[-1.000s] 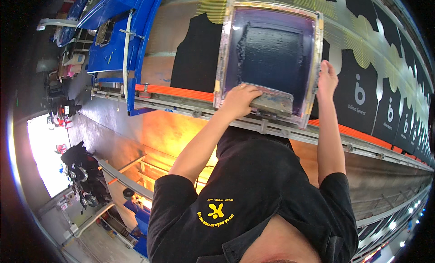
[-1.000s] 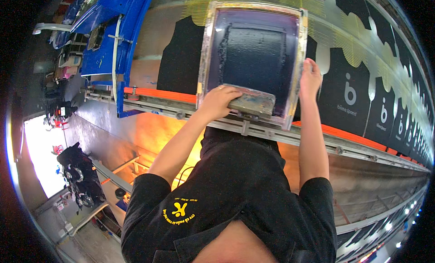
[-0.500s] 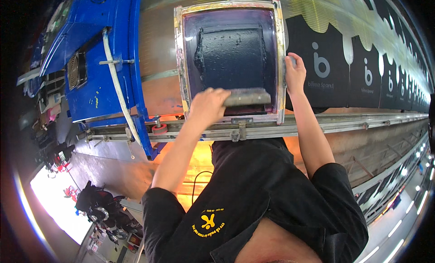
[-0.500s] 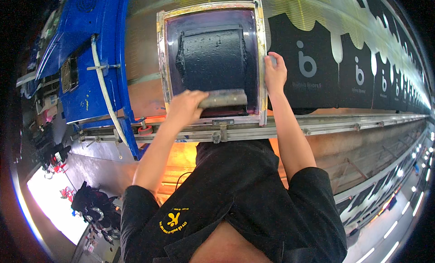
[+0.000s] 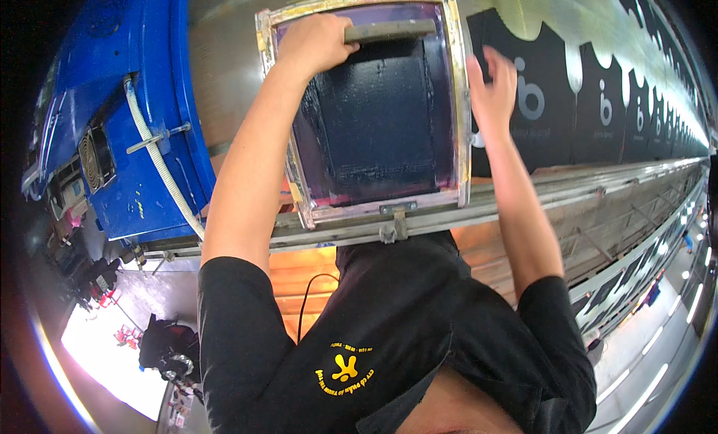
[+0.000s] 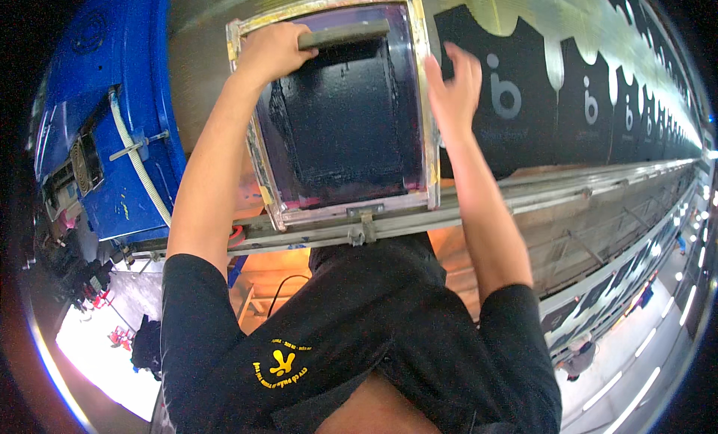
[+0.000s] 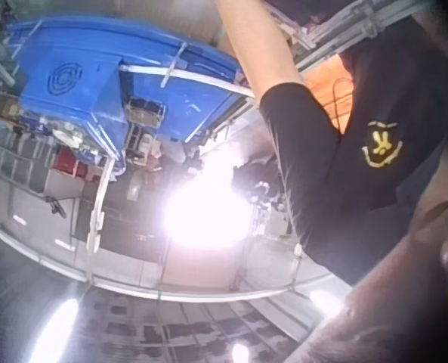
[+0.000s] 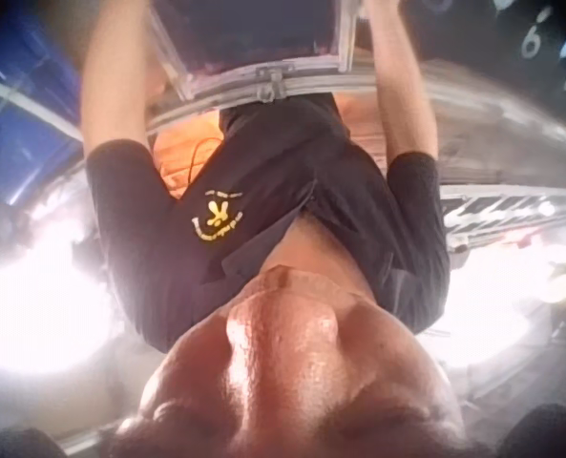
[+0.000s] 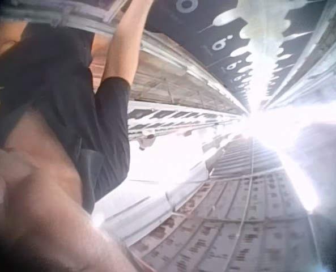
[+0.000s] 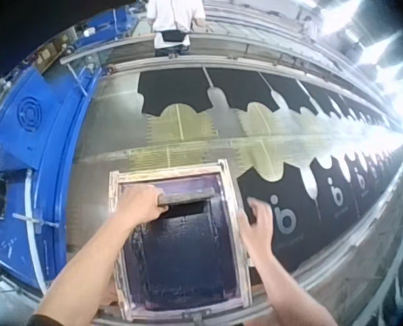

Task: The person uses a squeegee to spread dark ink across a screen printing frame mounted on a stand. They repeatedly pull the squeegee across the mesh to distribute the ink evenly, then briefly walk to a nearby blue machine before returning to continue the inking process.

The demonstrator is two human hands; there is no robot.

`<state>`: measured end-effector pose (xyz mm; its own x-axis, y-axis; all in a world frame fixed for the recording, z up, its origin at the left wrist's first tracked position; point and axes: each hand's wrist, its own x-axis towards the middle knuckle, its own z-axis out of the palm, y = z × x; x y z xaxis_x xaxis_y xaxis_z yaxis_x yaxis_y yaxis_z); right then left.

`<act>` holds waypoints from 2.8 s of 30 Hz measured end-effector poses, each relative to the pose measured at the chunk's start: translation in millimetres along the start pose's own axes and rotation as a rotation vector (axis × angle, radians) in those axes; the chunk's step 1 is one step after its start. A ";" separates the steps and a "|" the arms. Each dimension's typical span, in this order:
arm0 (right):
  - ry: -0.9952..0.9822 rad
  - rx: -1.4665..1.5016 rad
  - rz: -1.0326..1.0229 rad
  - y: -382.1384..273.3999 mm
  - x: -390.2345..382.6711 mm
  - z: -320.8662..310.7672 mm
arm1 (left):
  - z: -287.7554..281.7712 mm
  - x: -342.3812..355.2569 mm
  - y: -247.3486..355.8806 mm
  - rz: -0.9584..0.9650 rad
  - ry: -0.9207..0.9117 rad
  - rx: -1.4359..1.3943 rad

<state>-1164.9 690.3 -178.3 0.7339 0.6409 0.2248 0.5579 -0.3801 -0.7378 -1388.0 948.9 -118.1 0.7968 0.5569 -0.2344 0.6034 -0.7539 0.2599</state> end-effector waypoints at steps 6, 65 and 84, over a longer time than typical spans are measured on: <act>-0.521 -0.213 -0.533 -80.8 87.1 62.4 | -4.4 5.3 8.2 -0.057 0.023 0.131; 0.051 0.792 0.168 -25.0 -95.8 -227.7 | 69.3 -255.0 97.3 -0.676 0.373 -1.661; -1.544 0.844 0.238 -247.6 -447.1 -233.7 | -119.5 -775.6 10.9 -0.690 0.733 -1.563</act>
<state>-1540.6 342.0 52.6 -0.5131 0.8021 -0.3056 -0.1930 -0.4547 -0.8695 -1995.6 550.5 178.5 0.0245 0.9284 -0.3707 -0.0750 0.3714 0.9254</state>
